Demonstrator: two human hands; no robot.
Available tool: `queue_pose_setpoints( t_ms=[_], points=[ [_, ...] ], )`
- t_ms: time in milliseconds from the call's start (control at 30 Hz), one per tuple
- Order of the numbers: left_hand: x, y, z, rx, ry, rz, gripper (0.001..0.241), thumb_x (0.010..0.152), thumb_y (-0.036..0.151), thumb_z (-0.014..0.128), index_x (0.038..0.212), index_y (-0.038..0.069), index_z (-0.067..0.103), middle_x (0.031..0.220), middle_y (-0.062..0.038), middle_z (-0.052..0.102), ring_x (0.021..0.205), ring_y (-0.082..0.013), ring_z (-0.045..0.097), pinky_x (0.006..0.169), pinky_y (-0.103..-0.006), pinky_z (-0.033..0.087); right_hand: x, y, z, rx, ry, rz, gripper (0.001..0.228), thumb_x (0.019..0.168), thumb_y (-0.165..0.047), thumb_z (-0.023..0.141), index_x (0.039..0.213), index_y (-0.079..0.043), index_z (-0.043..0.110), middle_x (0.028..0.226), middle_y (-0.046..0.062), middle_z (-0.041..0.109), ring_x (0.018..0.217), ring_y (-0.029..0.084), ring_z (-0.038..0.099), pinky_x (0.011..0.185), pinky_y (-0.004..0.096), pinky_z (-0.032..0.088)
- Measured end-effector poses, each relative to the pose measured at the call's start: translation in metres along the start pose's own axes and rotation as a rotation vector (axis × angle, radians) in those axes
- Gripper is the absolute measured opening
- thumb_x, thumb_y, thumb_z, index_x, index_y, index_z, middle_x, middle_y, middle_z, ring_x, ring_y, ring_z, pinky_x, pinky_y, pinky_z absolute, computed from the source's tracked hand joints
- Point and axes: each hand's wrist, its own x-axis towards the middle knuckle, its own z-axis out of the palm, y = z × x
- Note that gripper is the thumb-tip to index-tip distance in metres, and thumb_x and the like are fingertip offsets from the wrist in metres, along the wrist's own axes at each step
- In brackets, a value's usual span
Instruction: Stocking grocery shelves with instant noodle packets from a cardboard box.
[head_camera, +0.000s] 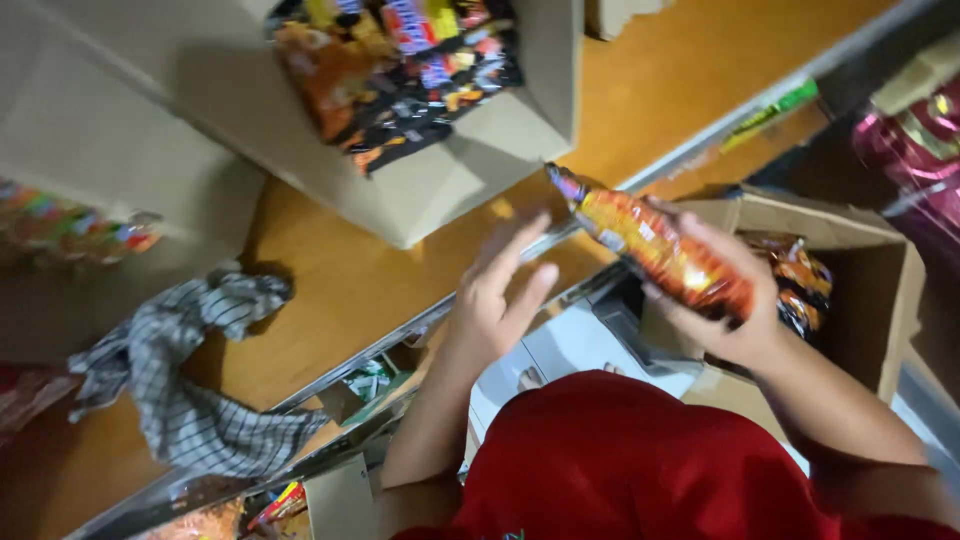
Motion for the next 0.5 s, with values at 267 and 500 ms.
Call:
queue_pose_setpoints(
  t_ms=[267,500],
  points=[
    [0.021,-0.023,-0.048,1.066,0.324,0.086,0.055,0.097,0.036,0.067,0.134,-0.003,0.061,0.148,-0.028,0.053,0.142,-0.049,0.043,0.122,-0.059,0.026,0.15,-0.031,0.047,-0.012,-0.003,-0.051,0.067,0.09,0.004,0.077,0.149,-0.003,0.046,0.149,0.021,0.054,0.138,0.032,0.058,0.12,0.04,0.046],
    [0.018,-0.028,-0.049,1.075,0.302,0.136,0.062,0.098,0.044,0.064,0.132,-0.008,0.061,0.144,-0.032,0.054,0.142,-0.0511,0.042,0.123,-0.0603,0.025,0.272,-0.002,0.138,-0.613,-0.097,-0.444,0.075,0.077,-0.001,0.08,0.148,-0.012,0.058,0.153,0.009,0.058,0.141,0.041,0.049,0.113,0.049,0.048]
  ],
)
